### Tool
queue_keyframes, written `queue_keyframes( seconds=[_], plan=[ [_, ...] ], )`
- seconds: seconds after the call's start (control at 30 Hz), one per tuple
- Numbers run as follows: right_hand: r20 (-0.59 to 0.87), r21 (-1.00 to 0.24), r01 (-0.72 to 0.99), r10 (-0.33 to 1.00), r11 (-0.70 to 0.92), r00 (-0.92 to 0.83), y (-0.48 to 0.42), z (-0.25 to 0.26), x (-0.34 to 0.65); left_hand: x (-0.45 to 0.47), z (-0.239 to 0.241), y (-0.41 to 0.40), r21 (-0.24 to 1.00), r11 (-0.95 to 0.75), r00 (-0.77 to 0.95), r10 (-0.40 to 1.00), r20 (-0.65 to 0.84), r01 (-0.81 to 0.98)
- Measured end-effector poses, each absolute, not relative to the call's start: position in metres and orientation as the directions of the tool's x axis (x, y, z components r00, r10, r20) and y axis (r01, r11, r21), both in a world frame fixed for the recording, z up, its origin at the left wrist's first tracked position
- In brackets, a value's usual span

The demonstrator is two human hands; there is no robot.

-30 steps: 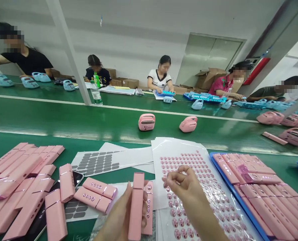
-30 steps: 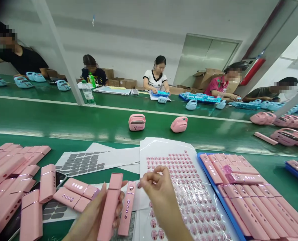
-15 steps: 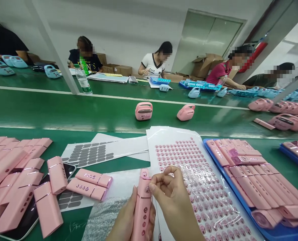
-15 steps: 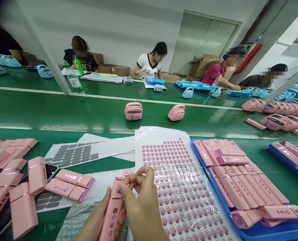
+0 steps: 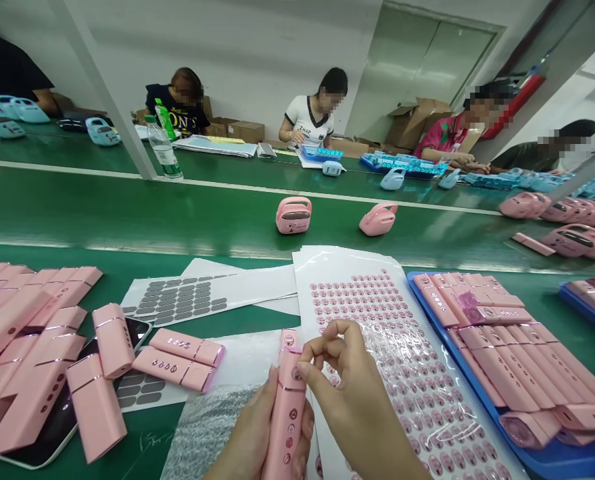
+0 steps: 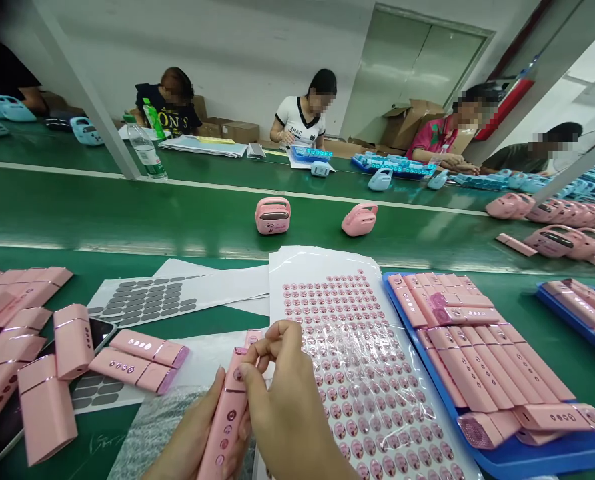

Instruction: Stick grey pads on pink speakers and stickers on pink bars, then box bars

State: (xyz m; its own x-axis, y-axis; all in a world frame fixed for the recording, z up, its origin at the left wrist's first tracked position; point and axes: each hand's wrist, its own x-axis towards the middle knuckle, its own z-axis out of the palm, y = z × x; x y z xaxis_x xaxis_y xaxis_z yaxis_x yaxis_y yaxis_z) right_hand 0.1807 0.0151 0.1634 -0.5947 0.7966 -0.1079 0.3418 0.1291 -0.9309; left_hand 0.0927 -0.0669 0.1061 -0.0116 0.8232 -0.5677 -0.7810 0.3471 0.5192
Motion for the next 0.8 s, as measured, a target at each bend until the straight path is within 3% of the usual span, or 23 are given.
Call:
queue_keyframes(
  seconds=[0.47,0.8],
  plan=[
    [-0.119,-0.883,0.422,0.772,0.205,-0.624,0.0191,0.1636,0.1812,0.0945,0.1046,-0.0675,0.474,0.363,0.04,0.825,-0.564,-0.802],
    [-0.125,-0.928,0.354,0.794,0.118,-0.594,0.0179,0.1645,0.1795,0.0906,0.1025,-0.0688,0.509,0.384,0.055,0.836,-0.546,-0.77]
  ],
)
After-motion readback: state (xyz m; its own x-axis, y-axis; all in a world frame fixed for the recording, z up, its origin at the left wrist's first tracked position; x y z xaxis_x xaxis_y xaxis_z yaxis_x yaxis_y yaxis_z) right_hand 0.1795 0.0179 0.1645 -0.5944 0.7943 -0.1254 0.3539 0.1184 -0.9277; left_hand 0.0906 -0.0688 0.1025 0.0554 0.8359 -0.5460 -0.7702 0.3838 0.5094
